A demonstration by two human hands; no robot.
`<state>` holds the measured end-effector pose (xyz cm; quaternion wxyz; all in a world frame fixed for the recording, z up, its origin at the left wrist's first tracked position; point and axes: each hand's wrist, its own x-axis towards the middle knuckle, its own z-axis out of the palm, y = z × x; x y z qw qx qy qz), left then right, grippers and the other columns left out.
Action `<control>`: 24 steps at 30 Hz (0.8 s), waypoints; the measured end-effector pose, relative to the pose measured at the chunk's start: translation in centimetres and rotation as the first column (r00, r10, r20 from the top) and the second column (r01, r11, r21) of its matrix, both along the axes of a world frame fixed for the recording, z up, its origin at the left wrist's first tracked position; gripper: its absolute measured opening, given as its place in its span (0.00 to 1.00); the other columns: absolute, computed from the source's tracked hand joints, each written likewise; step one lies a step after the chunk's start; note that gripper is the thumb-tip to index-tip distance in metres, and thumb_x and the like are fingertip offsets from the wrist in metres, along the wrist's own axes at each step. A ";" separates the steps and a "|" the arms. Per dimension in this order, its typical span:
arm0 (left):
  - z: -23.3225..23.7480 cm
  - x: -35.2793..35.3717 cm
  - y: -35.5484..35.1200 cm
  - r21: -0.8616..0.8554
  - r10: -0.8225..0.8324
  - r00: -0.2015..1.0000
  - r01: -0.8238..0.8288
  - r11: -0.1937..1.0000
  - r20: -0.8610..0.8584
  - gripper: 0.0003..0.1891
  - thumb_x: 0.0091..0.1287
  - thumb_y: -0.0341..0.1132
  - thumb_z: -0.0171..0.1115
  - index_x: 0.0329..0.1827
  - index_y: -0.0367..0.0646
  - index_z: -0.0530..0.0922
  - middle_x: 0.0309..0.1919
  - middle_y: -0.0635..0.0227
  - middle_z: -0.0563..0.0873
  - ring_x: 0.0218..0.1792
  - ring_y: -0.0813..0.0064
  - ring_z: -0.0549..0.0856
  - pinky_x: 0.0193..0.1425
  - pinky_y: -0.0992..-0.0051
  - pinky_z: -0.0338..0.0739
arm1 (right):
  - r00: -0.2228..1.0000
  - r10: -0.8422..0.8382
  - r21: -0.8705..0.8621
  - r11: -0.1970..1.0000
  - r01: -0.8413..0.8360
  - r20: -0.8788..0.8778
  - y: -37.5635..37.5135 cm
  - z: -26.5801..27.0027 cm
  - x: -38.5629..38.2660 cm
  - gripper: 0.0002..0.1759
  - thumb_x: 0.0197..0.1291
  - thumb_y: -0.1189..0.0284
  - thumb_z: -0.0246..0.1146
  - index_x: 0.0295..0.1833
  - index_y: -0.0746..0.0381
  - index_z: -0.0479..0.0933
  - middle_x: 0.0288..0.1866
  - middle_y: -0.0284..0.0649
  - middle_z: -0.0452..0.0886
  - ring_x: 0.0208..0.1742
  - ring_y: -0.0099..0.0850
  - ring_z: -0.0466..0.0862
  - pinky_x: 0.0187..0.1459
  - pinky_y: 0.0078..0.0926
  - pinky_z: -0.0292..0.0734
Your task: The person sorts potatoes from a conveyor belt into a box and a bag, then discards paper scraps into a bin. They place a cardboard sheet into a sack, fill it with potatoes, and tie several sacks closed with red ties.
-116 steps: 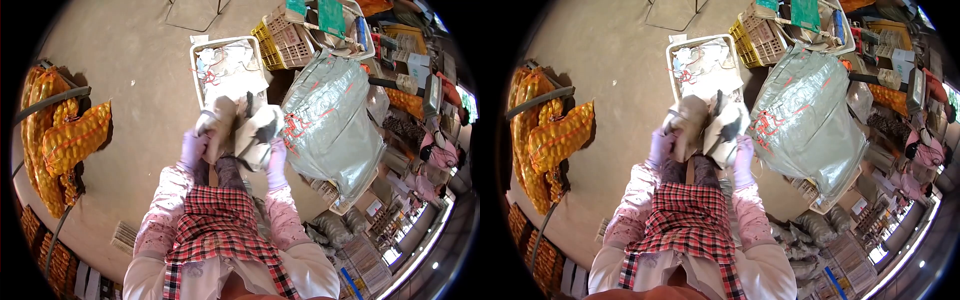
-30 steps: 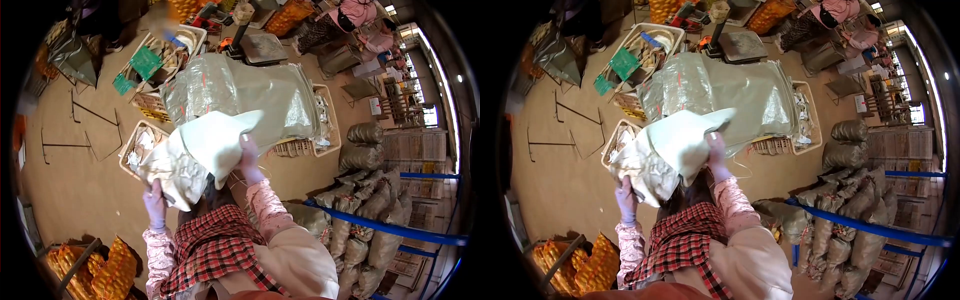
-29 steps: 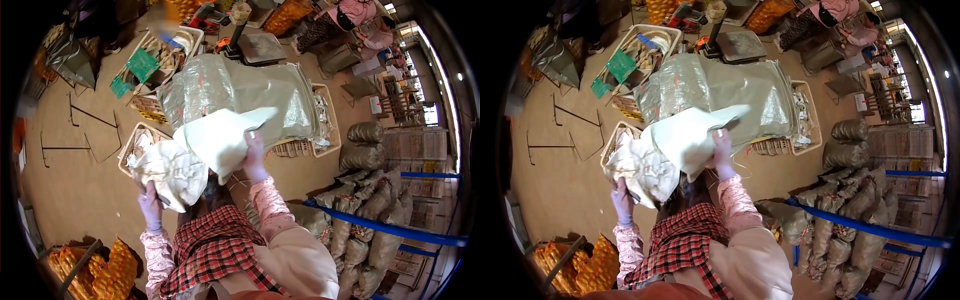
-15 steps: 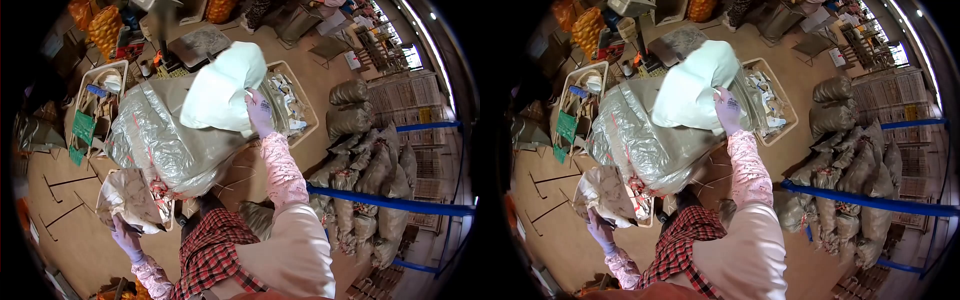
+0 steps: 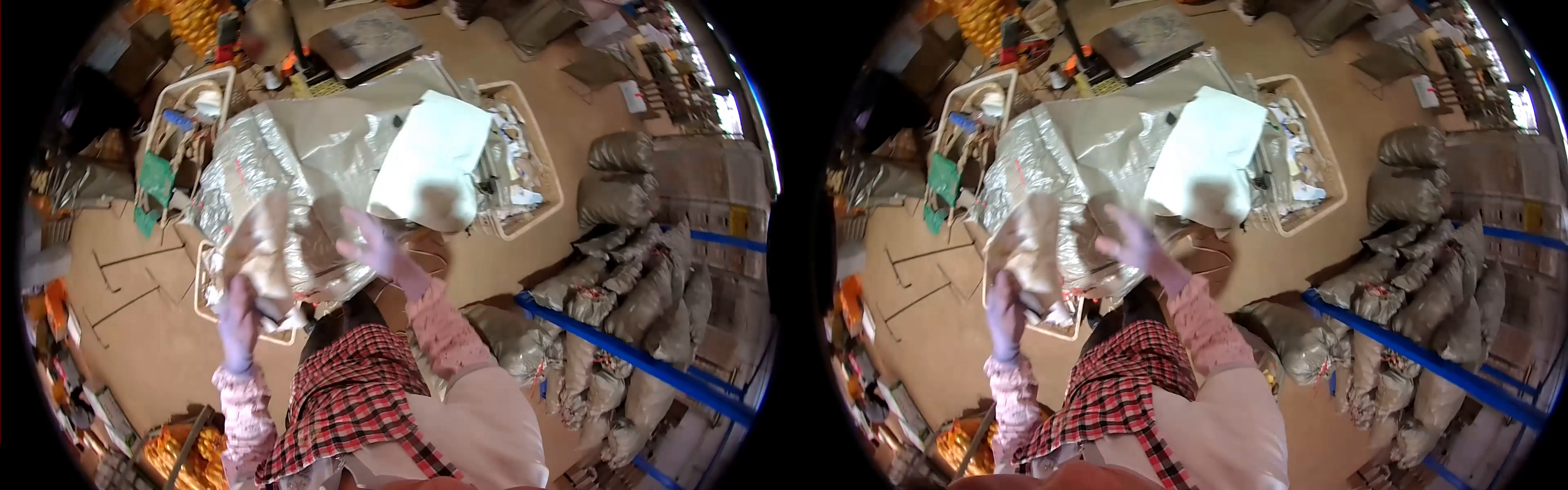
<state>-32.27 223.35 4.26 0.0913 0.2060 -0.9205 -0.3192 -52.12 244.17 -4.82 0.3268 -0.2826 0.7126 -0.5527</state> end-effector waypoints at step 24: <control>-0.9 -1.7 2.1 0.989 0.191 0.980 0.024 0.149 -0.052 0.22 0.66 0.50 0.55 0.47 0.37 0.71 0.34 0.72 0.76 0.32 0.83 0.73 0.34 0.80 0.68 | 0.980 -0.192 -0.216 0.960 0.177 -0.054 -6.4 6.7 11.1 0.18 0.42 0.69 0.72 0.36 0.65 0.75 0.46 0.45 0.72 0.46 0.38 0.74 0.49 0.31 0.70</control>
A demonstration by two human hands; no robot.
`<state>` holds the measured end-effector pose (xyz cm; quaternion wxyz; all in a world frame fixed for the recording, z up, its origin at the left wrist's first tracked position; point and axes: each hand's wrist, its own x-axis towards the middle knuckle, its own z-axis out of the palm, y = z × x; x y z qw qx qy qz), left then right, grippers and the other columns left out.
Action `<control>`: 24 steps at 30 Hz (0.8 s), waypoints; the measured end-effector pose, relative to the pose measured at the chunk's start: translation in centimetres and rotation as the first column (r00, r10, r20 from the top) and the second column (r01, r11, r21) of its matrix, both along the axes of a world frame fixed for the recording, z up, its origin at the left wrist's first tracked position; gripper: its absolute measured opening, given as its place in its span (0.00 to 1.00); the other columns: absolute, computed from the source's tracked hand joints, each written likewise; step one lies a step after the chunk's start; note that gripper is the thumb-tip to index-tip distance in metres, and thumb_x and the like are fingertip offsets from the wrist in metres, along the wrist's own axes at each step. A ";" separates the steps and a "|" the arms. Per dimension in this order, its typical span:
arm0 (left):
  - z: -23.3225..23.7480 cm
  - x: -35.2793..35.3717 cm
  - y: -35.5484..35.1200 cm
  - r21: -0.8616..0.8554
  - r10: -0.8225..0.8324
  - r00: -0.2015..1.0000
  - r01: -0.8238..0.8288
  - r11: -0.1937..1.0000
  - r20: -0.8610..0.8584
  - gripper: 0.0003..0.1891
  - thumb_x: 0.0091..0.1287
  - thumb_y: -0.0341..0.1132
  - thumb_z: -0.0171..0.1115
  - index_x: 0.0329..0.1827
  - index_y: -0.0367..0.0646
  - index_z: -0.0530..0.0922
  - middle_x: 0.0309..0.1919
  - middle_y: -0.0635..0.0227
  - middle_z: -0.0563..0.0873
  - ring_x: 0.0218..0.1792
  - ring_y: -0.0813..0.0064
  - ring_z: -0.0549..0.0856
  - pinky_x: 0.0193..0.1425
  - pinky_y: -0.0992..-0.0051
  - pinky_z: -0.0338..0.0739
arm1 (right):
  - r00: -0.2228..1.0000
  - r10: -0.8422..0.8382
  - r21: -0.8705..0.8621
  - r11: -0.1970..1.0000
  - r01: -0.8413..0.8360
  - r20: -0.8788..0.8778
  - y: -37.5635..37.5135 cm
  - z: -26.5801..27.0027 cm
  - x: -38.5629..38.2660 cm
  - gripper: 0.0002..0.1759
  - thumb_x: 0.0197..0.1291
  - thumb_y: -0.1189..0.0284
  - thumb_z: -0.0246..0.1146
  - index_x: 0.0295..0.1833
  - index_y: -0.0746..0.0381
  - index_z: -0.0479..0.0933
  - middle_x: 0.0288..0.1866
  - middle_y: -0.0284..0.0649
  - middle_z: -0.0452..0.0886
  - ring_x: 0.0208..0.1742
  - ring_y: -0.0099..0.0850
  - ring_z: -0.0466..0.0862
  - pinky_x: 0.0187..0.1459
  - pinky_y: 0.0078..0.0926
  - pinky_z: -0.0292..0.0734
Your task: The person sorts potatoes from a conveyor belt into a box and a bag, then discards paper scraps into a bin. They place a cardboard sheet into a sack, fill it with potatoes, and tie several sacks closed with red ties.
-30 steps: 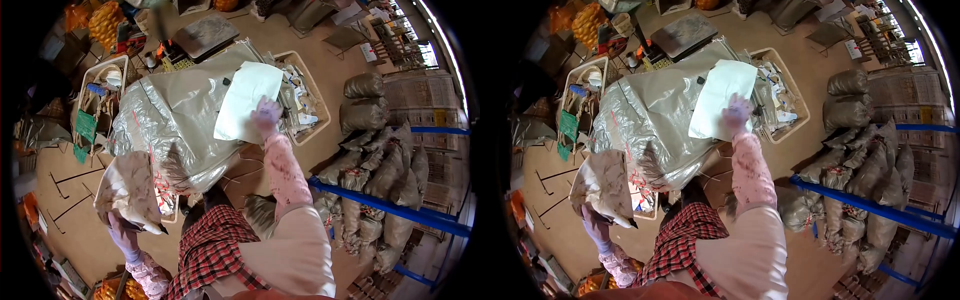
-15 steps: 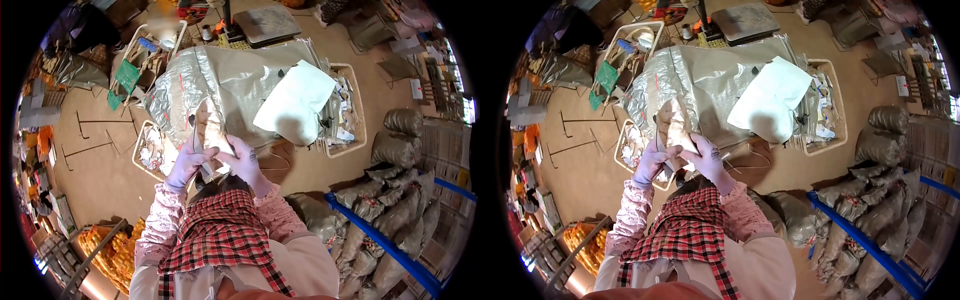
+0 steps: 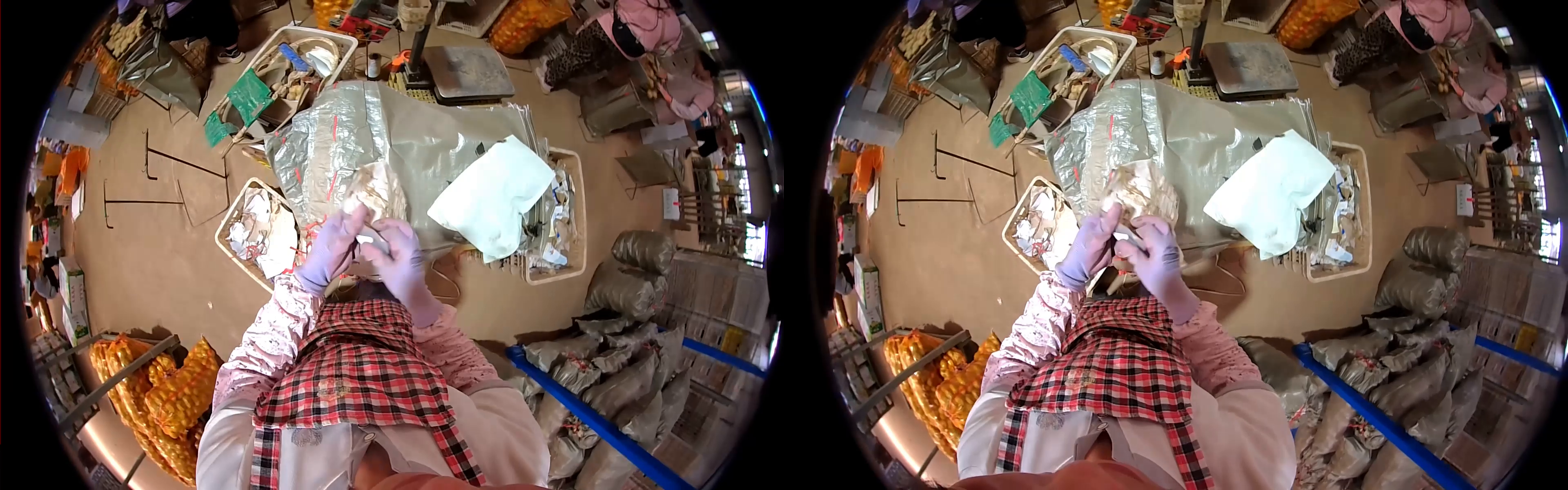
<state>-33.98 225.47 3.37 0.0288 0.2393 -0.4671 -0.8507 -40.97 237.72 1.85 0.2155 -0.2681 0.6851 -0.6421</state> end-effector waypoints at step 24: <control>0.2 6.3 -11.4 -0.771 0.112 0.969 0.104 0.628 0.222 0.24 0.39 0.16 0.48 0.41 0.38 0.81 0.28 0.65 0.85 0.32 0.77 0.82 0.39 0.78 0.75 | 0.915 -0.361 0.205 0.896 0.394 -0.182 1.1 1.8 -16.9 0.15 0.61 0.67 0.57 0.28 0.66 0.69 0.24 0.36 0.73 0.29 0.25 0.71 0.32 0.25 0.67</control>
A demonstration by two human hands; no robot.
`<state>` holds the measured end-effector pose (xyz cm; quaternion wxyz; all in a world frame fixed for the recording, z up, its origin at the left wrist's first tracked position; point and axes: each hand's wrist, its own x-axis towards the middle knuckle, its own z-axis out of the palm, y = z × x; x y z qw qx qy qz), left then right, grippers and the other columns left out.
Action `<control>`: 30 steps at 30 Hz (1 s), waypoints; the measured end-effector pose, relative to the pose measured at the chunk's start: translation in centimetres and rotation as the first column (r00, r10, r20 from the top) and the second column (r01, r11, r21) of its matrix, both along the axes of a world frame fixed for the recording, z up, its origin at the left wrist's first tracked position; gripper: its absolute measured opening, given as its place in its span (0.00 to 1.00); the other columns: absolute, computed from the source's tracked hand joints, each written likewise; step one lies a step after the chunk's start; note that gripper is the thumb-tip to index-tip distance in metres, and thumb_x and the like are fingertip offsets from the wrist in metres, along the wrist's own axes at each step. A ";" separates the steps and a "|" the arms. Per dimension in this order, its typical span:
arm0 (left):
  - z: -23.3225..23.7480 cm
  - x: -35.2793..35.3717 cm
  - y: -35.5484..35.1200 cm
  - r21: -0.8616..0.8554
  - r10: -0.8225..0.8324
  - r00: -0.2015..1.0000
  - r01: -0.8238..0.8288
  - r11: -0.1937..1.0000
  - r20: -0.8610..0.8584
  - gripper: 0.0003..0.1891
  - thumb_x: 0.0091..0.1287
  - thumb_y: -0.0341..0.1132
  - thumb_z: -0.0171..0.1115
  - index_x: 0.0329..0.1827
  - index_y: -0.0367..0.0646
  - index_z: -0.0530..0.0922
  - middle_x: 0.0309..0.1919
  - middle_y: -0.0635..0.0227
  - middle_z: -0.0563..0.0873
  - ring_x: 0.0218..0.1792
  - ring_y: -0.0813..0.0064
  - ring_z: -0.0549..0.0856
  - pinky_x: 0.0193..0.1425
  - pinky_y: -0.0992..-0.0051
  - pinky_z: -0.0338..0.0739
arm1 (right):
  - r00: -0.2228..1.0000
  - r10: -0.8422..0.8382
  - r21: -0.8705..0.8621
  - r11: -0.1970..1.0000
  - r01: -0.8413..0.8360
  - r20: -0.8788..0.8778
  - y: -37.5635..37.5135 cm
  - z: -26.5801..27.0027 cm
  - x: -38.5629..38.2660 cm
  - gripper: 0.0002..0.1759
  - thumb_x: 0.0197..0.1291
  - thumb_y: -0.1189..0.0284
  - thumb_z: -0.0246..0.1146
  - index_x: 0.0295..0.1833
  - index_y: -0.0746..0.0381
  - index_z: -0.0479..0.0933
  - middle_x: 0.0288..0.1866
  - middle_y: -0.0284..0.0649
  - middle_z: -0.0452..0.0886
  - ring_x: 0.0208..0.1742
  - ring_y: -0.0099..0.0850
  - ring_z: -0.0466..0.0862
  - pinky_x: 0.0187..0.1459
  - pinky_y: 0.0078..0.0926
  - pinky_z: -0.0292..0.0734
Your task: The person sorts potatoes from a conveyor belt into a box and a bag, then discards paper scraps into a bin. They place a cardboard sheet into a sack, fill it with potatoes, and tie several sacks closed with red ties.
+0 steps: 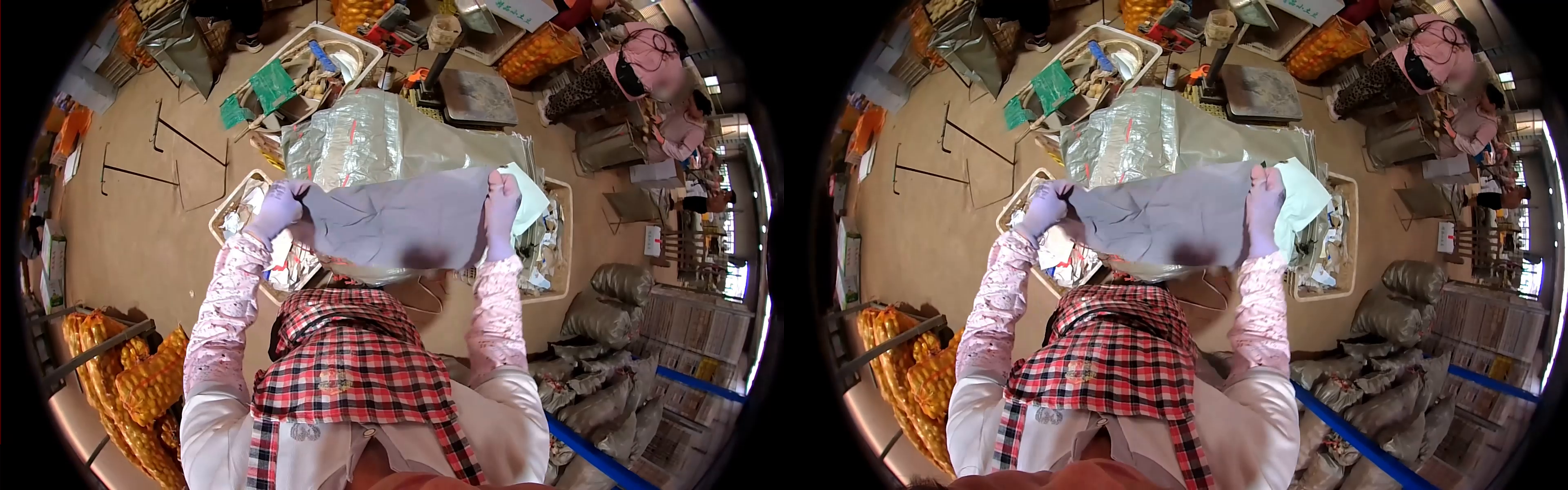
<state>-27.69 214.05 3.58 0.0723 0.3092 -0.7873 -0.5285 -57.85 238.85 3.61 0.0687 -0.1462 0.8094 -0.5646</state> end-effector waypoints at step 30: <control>-17.6 -14.2 26.4 0.225 -0.770 0.629 0.770 0.597 -0.109 0.35 0.58 0.42 0.57 0.68 0.40 0.56 0.59 0.46 0.69 0.61 0.53 0.69 0.65 0.63 0.62 | 0.713 -0.435 0.202 0.898 0.392 0.550 19.9 -17.8 -8.5 0.21 0.55 0.53 0.63 0.35 0.59 0.66 0.24 0.31 0.69 0.16 0.20 0.66 0.17 0.14 0.61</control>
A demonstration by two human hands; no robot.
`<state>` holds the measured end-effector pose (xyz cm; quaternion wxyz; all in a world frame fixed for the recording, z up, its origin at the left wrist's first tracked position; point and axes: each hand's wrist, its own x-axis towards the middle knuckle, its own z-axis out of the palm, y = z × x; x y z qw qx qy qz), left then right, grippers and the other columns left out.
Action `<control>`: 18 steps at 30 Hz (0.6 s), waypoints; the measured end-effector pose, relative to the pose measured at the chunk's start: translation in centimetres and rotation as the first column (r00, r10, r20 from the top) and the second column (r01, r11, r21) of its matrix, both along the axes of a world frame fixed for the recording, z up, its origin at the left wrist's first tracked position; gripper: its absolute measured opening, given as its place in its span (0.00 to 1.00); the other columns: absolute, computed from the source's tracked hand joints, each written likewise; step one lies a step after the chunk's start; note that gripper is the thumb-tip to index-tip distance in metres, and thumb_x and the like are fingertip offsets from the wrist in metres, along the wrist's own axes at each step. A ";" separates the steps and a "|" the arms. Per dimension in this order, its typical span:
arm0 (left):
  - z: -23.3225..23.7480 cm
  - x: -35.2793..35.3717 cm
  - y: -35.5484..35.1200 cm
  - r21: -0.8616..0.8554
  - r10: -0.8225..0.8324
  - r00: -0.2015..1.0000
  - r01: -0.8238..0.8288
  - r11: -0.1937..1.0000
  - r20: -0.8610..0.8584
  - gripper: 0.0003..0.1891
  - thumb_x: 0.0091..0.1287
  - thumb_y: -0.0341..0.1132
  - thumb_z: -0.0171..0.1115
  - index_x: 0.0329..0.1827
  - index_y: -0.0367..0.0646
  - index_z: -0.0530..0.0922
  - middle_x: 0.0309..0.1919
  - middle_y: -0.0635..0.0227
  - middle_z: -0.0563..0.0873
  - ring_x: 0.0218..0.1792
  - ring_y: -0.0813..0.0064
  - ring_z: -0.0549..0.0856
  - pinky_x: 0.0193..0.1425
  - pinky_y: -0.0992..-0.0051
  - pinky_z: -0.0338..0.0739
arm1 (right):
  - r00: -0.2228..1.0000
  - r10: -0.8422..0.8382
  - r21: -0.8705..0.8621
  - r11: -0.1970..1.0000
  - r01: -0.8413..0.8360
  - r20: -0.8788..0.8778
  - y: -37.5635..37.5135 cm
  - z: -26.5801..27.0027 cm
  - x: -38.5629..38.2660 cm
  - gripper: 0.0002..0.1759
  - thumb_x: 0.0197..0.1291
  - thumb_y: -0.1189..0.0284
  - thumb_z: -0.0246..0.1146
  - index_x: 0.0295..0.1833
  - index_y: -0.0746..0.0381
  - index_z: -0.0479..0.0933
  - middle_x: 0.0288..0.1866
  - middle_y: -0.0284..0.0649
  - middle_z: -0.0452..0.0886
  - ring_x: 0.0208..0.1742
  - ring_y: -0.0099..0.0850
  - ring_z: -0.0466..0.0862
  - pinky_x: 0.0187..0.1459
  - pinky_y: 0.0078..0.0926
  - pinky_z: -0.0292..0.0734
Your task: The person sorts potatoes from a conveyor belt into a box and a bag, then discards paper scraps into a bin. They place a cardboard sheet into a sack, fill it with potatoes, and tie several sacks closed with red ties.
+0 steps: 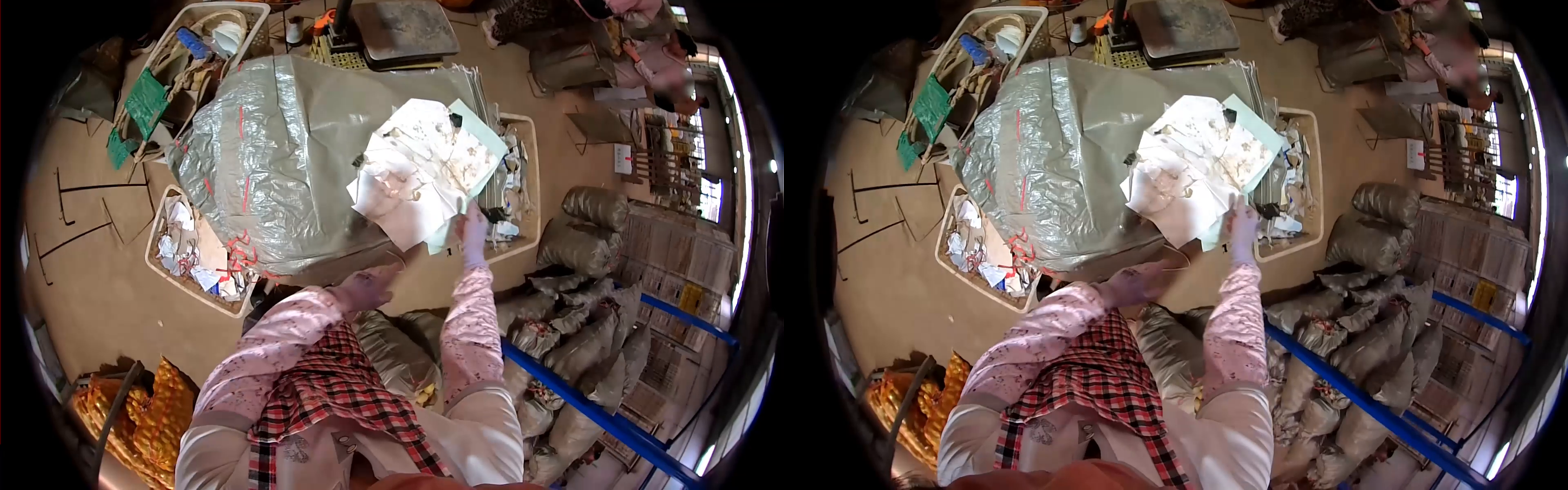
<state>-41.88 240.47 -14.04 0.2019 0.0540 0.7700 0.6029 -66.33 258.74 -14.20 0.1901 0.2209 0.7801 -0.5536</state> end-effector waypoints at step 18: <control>-1.0 11.3 -8.9 -0.293 0.487 0.801 -0.401 0.868 0.347 0.21 0.62 0.42 0.57 0.56 0.40 0.71 0.37 0.55 0.82 0.38 0.60 0.82 0.45 0.69 0.76 | 0.996 0.085 0.846 0.532 -0.043 -0.003 -2.3 -1.6 -0.8 0.56 0.41 0.41 0.63 0.65 0.72 0.54 0.58 0.59 0.69 0.59 0.51 0.70 0.60 0.41 0.63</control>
